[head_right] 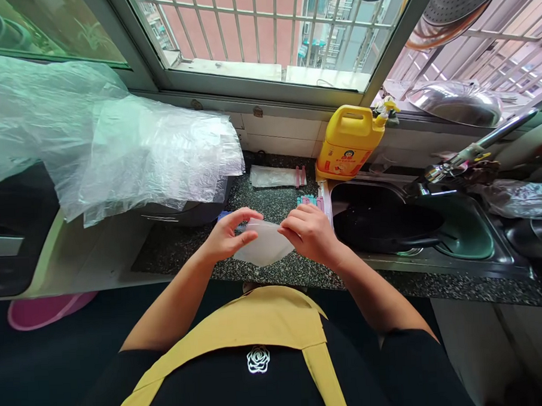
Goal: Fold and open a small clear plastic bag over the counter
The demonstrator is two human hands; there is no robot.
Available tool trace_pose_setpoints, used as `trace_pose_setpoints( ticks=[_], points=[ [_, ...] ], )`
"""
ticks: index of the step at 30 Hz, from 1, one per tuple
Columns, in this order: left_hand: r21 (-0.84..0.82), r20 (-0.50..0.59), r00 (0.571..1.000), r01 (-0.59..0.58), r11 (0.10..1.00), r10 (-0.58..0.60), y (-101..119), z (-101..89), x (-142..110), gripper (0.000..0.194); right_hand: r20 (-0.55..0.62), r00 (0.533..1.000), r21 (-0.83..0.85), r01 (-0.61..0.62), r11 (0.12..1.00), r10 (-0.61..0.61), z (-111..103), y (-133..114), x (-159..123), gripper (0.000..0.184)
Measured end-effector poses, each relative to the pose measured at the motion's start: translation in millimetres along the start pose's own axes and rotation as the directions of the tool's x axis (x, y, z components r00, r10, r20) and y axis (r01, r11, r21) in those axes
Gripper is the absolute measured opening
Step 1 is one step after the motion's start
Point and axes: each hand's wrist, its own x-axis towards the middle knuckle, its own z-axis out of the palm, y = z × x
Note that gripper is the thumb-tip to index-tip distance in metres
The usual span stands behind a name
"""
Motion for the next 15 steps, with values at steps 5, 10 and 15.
trace_pose_setpoints(
  ticks=[5, 10, 15],
  points=[
    [0.079, 0.082, 0.985, 0.142, 0.987, -0.149, -22, 15.7, -19, 0.045, 0.004, 1.0, 0.013, 0.015, 1.0, -0.015, -7, 5, -3, 0.025],
    [0.025, 0.085, 0.98, 0.177, 0.984, -0.178, -44, 29.5, -31, 0.053, -0.001, 1.0, 0.024, 0.031, 0.999, -0.031, -5, 7, -6, 0.02],
    [-0.204, 0.117, 0.937, 0.348, 0.915, -0.33, -51, 24.7, -38, 0.049, -0.027, 1.0, 0.034, -0.005, 0.999, 0.006, -2, 8, -6, 0.02]
  ],
)
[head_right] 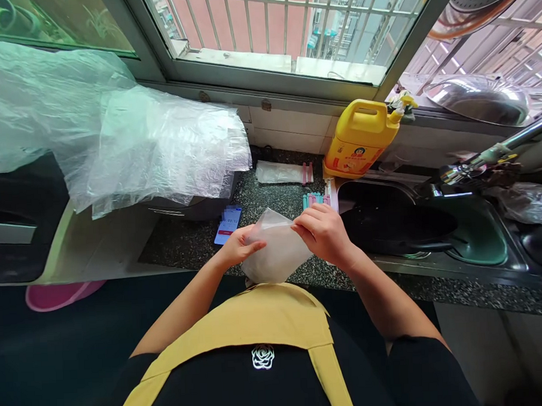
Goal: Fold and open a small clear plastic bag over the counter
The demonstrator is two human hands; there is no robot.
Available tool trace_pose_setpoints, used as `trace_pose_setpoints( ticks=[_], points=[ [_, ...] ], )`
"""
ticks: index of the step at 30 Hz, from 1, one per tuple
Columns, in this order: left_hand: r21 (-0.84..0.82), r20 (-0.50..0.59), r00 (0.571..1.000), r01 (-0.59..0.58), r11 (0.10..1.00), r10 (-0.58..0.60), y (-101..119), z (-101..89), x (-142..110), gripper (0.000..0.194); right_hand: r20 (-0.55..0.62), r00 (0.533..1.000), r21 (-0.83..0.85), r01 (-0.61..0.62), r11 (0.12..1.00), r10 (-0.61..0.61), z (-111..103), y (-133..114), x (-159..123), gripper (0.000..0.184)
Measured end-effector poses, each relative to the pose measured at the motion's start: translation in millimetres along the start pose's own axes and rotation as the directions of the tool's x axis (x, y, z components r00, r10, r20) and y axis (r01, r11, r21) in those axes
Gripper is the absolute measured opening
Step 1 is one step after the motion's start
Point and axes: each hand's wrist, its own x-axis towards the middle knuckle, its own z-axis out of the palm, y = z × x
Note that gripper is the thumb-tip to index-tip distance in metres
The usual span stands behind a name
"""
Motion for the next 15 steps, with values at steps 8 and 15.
trace_pose_setpoints(
  ticks=[8, 15],
  points=[
    [0.036, 0.096, 0.983, 0.156, 0.987, -0.159, -26, 0.5, -11, 0.044, -0.022, 1.0, -0.009, -0.018, 1.0, 0.018, -6, 8, 3, 0.02],
    [0.141, 0.124, 0.985, 0.106, 0.984, -0.124, -22, -12.5, -8, 0.047, 0.048, 0.999, -0.005, 0.005, 1.0, -0.004, 1, 5, 6, 0.024]
  ],
)
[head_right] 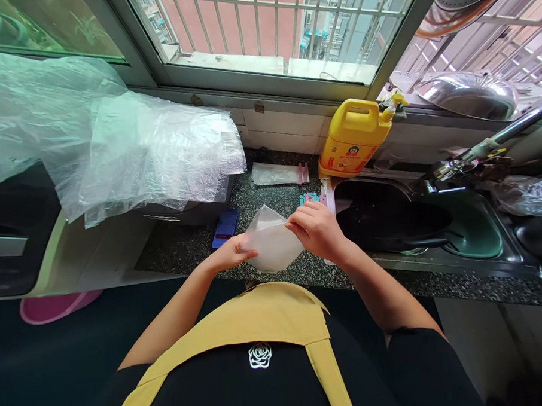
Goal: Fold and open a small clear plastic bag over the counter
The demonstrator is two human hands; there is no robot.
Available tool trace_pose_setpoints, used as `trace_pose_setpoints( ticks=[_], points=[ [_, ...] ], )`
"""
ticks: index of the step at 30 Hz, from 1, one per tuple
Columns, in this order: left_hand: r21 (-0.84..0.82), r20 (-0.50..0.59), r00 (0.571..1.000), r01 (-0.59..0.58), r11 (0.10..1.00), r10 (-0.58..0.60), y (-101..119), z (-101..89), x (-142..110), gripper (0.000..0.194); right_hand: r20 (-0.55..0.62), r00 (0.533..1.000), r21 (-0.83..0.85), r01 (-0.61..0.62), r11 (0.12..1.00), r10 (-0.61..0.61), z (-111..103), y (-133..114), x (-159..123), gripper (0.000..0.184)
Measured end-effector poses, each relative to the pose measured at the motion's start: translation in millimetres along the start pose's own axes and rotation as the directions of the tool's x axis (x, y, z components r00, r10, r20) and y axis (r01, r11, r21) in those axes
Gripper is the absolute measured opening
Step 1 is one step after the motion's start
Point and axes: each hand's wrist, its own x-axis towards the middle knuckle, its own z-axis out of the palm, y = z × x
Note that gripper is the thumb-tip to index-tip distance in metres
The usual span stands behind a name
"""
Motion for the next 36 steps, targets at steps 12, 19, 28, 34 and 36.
trace_pose_setpoints(
  ticks=[12, 19, 28, 34, 36],
  points=[
    [0.27, -0.523, 0.837, 0.343, 0.9, -0.161, -61, -0.2, 22, 0.016, 0.059, 0.998, -0.044, -0.017, 0.999, 0.02, -1, 1, -6, 0.025],
    [0.258, -0.501, 0.861, 0.248, 0.934, -0.09, -40, 5.9, 32, 0.027, 0.032, 0.999, -0.041, -0.023, 0.999, 0.025, -8, 6, -5, 0.022],
    [-0.167, -0.337, 0.893, -0.368, 0.915, 0.298, 72, -2.7, 42, 0.062, 0.061, 0.997, 0.005, -0.049, 0.999, 0.049, -12, 3, 7, 0.025],
    [-0.331, -0.384, 0.909, -0.298, 0.895, 0.16, 99, -4.9, 44, 0.041, -0.129, 0.968, 0.2, -0.189, 0.961, 0.217, -23, 7, 3, 0.028],
    [-0.415, -0.449, 0.889, -0.294, 0.861, 0.087, 98, -7.9, 43, 0.04, -0.27, 0.89, 0.364, -0.259, 0.895, 0.368, -17, 11, -7, 0.048]
  ],
)
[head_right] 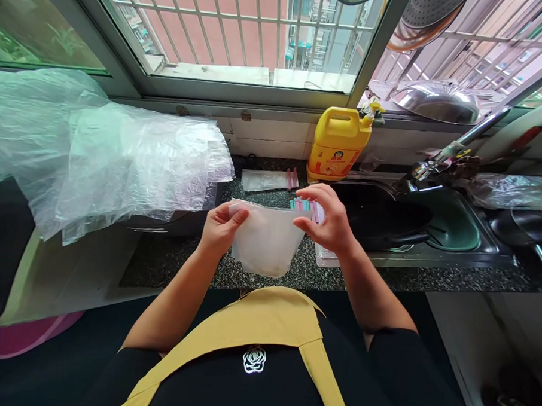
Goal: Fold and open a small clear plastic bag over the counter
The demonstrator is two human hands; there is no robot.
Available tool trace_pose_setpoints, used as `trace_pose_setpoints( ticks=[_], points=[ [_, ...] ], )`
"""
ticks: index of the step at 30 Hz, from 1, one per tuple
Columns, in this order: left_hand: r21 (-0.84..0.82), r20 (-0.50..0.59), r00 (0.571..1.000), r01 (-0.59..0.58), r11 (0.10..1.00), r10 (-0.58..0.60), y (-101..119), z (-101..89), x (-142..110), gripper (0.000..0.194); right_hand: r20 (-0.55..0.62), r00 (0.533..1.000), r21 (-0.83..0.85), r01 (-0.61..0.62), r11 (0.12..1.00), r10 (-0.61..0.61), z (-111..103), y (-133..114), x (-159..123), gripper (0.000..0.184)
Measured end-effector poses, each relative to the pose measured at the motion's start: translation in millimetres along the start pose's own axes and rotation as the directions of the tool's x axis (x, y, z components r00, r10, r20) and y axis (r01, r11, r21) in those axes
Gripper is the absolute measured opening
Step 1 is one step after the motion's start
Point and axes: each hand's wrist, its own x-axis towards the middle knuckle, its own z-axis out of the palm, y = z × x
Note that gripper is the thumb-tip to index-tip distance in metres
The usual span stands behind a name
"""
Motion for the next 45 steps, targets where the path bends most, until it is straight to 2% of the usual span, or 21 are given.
trace_pose_setpoints(
  ticks=[2, 3, 5, 7, 9, 13, 21, 27, 31, 34, 37, 39, 42, 45],
  points=[
    [-0.041, -0.08, 0.997, -0.008, 0.999, 0.004, 0, -3.8, 0, 0.04, -0.084, 0.987, 0.175, -0.119, 0.977, 0.136, 9, 9, -15, 0.06],
    [-0.051, -0.111, 0.994, -0.022, 0.998, 0.016, 0, -5.2, 1, 0.04, -0.063, 0.978, 0.259, -0.177, 0.949, 0.2, 17, 13, -23, 0.064],
    [-0.058, -0.153, 0.988, -0.044, 0.997, 0.035, 0, -6.6, 1, 0.038, 0.053, 0.954, 0.39, -0.292, 0.873, 0.295, 36, 17, -39, 0.069],
    [-0.051, -0.182, 0.982, -0.055, 0.997, 0.045, 1, -6.8, 1, 0.037, 0.135, 0.918, 0.43, -0.393, 0.813, 0.372, 53, 17, -53, 0.063],
    [-0.032, -0.207, 0.977, -0.064, 0.997, 0.056, 1, -6.8, 1, 0.038, 0.138, 0.894, 0.394, -0.444, 0.805, 0.426, 64, 16, -61, 0.048],
    [-0.046, -0.237, 0.97, -0.062, 0.997, 0.049, 1, -8.0, 1, 0.04, 0.066, 0.914, 0.298, -0.401, 0.866, 0.401, 68, 15, -64, 0.042],
    [-0.108, -0.338, 0.941, -0.049, 0.993, 0.009, 0, -12.9, 1, 0.041, 0.098, 0.951, 0.254, -0.309, 0.917, 0.293, 73, 13, -79, 0.036],
    [-0.108, -0.331, 0.944, -0.043, 0.993, 0.005, -1, -13.7, -1, 0.041, 0.144, 0.95, 0.254, -0.307, 0.917, 0.278, 66, 14, -79, 0.035],
    [-0.107, -0.313, 0.95, -0.014, 0.994, -0.02, -2, -13.6, -2, 0.044, 0.105, 0.943, 0.277, -0.333, 0.901, 0.316, 56, 11, -66, 0.033],
    [-0.14, -0.226, 0.974, 0.006, 0.99, -0.038, -2, -18.3, -4, 0.05, 0.057, 0.941, 0.31, -0.333, 0.89, 0.332, 54, 6, -60, 0.028],
    [-0.14, -0.056, 0.993, 0.099, 0.985, -0.108, -5, -27.1, -8, 0.06, 0.017, 0.931, 0.352, -0.346, 0.87, 0.364, 54, 6, -57, 0.025],
    [-0.1, 0.027, 0.978, 0.207, 0.973, -0.205, -8, -32.4, -12, 0.061, 0.001, 0.924, 0.367, -0.355, 0.86, 0.382, 52, 7, -56, 0.024],
    [-0.034, 0.062, 0.945, 0.325, 0.945, -0.322, -12, -36.2, -17, 0.05, -0.017, 0.915, 0.385, -0.366, 0.848, 0.402, 49, 8, -55, 0.023],
    [-0.052, 0.032, 0.942, 0.335, 0.941, -0.334, -11, -35.6, -20, 0.042, -0.006, 0.903, 0.39, -0.393, 0.833, 0.429, 46, 10, -55, 0.026]
  ],
)
